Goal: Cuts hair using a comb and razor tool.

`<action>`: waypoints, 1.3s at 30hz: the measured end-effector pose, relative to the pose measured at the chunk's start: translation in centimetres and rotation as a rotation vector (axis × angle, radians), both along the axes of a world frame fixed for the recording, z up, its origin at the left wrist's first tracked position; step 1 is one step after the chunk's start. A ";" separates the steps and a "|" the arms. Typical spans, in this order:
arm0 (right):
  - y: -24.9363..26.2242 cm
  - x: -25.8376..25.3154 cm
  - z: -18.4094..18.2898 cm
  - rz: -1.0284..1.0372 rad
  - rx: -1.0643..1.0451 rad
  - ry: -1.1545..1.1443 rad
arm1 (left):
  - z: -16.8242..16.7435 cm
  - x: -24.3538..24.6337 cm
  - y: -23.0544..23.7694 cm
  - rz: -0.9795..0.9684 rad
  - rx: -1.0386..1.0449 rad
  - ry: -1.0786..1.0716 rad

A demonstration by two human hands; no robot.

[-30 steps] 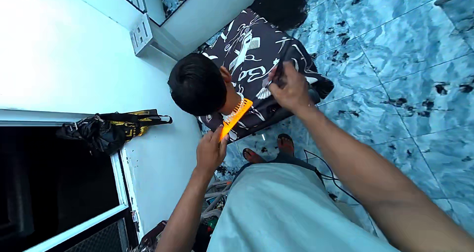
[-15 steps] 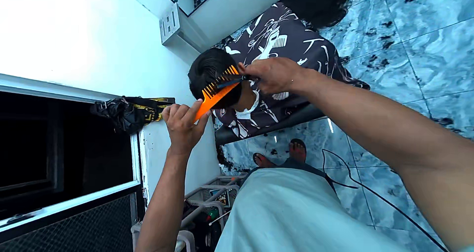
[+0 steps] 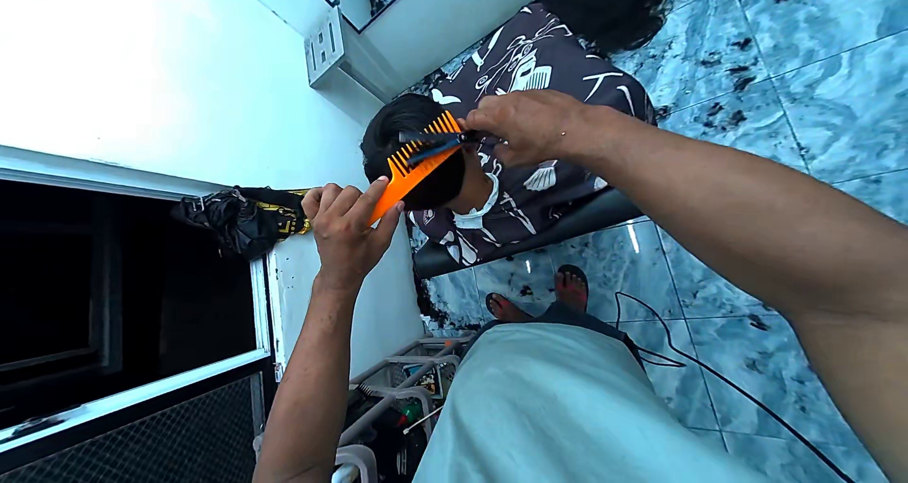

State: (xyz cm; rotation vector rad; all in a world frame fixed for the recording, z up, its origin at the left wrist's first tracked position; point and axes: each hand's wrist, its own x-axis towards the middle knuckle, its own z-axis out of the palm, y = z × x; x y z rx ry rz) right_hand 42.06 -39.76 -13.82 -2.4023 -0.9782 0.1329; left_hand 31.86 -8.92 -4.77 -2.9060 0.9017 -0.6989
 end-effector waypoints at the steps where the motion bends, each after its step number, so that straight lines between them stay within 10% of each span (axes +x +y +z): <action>1: 0.1 0.0 0.4 -0.007 -0.011 -0.004 | 0.1 0.1 0.0 -0.002 0.001 -0.001; 12: 0.1 -0.4 0.4 -0.046 -0.002 -0.053 | 0.9 0.9 0.0 -0.031 0.011 -0.036; 19: -0.5 -2.1 -3.3 -0.337 0.363 0.120 | -1.5 -0.5 -3.8 0.416 -0.613 0.414; 25: -2.1 -3.1 -7.9 -0.351 0.368 0.171 | -7.6 -5.4 1.3 0.033 0.003 0.386; 30: -0.8 -2.8 -5.5 -0.049 -0.014 0.048 | -3.2 -2.7 1.9 0.010 0.031 0.171; 39: -0.1 0.9 -2.6 0.043 0.095 0.029 | 1.3 0.9 0.7 0.026 0.037 0.115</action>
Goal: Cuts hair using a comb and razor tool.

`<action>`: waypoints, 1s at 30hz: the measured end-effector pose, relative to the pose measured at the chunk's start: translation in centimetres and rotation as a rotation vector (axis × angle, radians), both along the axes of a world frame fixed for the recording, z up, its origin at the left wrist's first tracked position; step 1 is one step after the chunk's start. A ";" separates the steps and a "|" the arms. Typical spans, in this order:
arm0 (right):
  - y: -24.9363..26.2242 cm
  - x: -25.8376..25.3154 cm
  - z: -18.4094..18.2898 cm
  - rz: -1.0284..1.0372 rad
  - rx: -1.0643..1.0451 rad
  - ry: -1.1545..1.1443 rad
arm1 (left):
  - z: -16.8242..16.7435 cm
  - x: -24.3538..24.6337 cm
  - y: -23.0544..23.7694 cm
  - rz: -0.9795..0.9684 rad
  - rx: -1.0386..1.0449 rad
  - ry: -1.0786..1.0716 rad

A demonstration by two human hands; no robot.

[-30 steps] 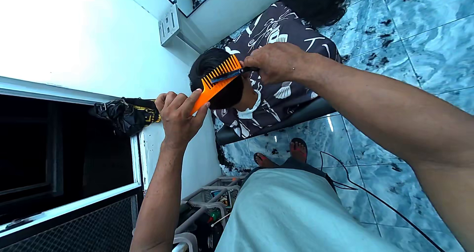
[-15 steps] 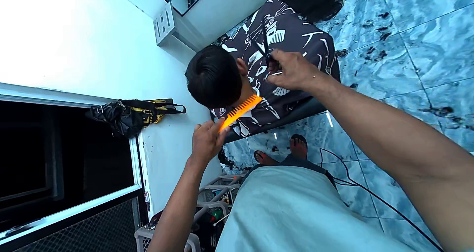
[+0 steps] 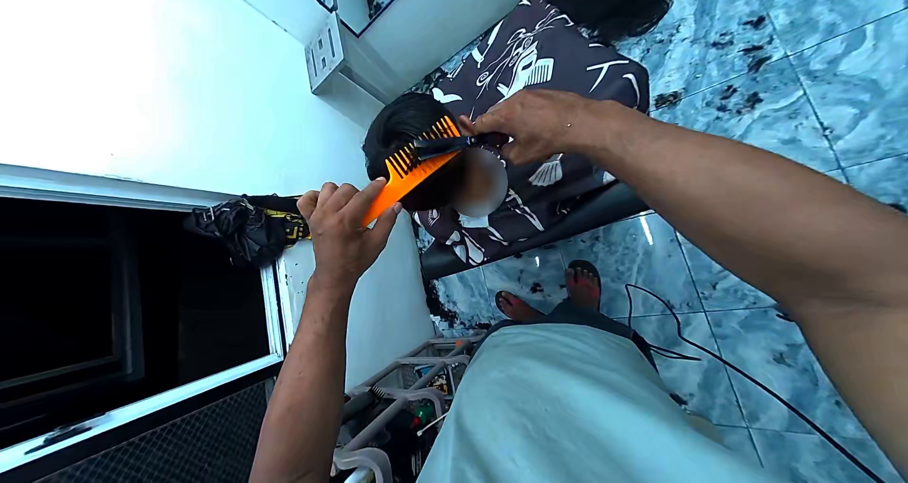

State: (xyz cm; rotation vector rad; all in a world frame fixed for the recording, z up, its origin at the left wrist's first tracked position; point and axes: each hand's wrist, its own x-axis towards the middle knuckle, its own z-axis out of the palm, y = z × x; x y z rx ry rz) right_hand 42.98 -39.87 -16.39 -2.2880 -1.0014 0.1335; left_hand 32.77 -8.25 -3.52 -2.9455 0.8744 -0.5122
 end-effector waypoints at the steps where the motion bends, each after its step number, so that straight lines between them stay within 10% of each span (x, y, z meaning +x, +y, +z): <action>1: 0.0 0.1 0.2 0.012 -0.019 -0.007 | 0.1 0.1 0.0 -0.004 0.005 -0.003; 22: -0.3 -0.9 2.1 -0.083 0.013 -0.019 | 1.6 1.6 -1.0 -0.059 0.040 -0.067; 30: -0.3 -3.3 -1.5 -0.430 0.367 0.270 | 0.6 1.6 -4.9 0.472 -0.485 0.441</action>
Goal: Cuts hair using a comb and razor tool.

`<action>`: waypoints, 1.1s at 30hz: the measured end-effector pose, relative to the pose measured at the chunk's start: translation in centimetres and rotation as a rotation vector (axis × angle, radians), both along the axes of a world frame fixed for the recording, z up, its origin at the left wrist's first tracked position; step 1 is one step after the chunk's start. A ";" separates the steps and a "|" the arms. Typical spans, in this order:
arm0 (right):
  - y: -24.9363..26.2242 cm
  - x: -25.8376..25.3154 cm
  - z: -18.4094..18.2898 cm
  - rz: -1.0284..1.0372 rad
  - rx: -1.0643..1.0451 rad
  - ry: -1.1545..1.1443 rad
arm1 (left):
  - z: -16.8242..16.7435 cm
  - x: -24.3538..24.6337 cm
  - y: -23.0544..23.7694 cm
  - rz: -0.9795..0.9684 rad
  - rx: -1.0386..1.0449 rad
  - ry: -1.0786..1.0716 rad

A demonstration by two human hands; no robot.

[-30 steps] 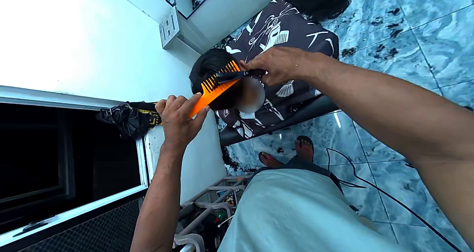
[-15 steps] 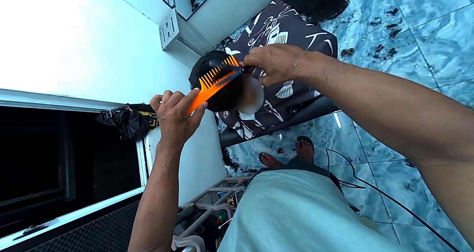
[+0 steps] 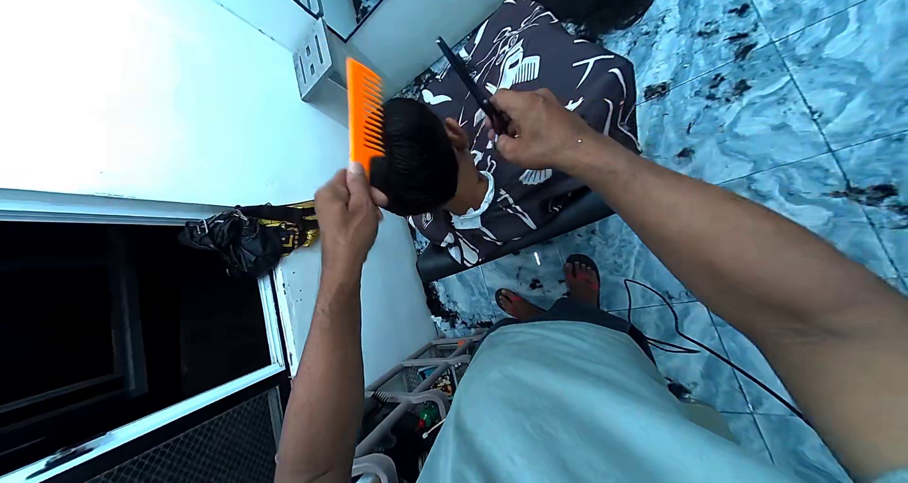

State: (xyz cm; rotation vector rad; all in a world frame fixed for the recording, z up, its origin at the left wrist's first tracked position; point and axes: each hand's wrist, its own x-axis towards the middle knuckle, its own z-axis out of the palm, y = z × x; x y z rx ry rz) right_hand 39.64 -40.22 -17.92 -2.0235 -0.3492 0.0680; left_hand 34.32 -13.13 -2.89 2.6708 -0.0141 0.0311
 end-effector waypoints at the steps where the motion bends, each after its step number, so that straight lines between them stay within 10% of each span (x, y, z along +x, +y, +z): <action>1: -0.3 -0.5 -1.0 -0.033 0.024 0.023 | -0.7 -1.4 0.5 -0.069 -0.025 0.077; 7: -1.2 -2.1 -5.1 -0.006 0.016 0.001 | -4.9 -6.8 5.6 -0.600 0.538 -0.115; 13: 0.9 -0.9 -3.6 0.375 -0.317 -0.116 | -1.2 -4.2 2.6 -0.506 0.617 -0.314; 33: 1.0 1.0 -2.1 0.280 -0.098 -0.184 | 0.9 -2.0 1.5 -0.444 0.675 -0.420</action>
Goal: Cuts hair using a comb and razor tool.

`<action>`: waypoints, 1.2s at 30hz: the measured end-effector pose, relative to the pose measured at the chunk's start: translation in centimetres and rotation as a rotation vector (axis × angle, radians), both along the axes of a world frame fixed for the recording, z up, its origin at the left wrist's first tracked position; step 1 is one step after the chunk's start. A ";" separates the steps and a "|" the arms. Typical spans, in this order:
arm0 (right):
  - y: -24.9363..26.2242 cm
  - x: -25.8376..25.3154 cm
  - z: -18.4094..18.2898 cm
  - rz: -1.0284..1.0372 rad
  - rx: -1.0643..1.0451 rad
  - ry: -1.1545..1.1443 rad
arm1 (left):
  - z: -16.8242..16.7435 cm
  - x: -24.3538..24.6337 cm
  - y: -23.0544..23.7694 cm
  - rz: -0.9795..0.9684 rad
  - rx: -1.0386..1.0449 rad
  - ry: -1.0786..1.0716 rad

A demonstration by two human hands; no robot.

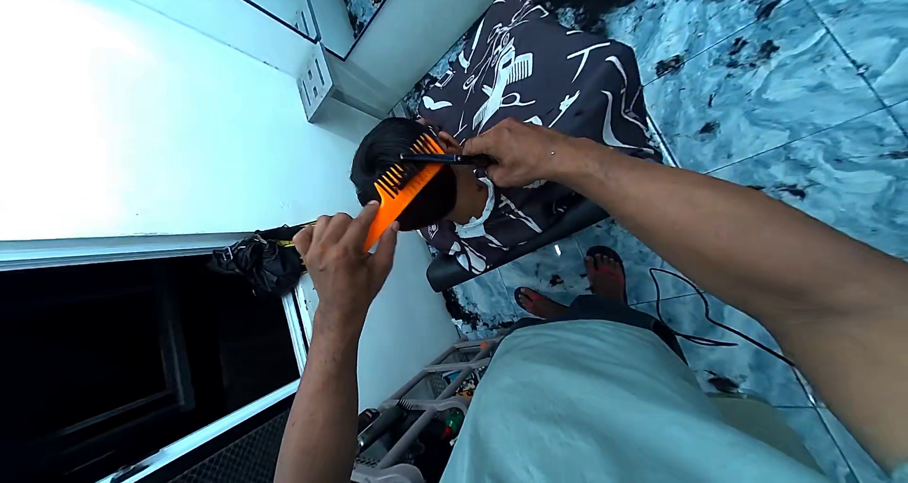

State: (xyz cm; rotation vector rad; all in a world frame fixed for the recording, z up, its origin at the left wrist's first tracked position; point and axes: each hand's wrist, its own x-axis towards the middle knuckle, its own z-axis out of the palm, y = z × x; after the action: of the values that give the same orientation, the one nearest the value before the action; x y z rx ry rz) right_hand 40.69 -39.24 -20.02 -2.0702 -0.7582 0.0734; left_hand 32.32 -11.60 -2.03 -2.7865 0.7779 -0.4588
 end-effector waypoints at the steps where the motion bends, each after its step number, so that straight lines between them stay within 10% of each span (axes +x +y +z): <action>1: -0.1 -0.4 0.0 -0.012 0.046 0.034 | 0.6 0.5 -0.1 0.069 -0.042 0.014; 7: 0.0 -5.8 0.7 -0.255 0.434 0.520 | 1.5 6.2 -3.3 0.467 -0.537 0.401; 15: -2.5 -19.6 -2.7 -0.556 0.665 0.809 | -0.3 -0.6 7.7 -0.266 -0.074 0.705; 19: 1.5 -21.8 -2.1 -0.653 0.679 0.835 | 0.7 1.7 3.0 0.094 -0.478 0.391; 24: 5.0 -22.2 -0.4 -0.622 0.537 0.778 | 0.8 7.0 -0.5 0.318 -0.900 0.666; 31: 3.2 -25.1 -2.3 -0.740 0.592 0.717 | -0.4 -3.3 4.7 -0.101 -0.375 1.265; 36: -1.4 -22.8 -1.9 -0.873 0.575 0.593 | -5.2 -6.2 1.8 -0.072 -0.361 0.945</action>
State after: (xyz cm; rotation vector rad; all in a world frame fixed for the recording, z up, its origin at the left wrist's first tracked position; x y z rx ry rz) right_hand 17.85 -40.59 -21.88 -1.5321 0.4657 -0.0226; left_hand 26.08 -9.84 -7.19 -3.2688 1.0249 0.8745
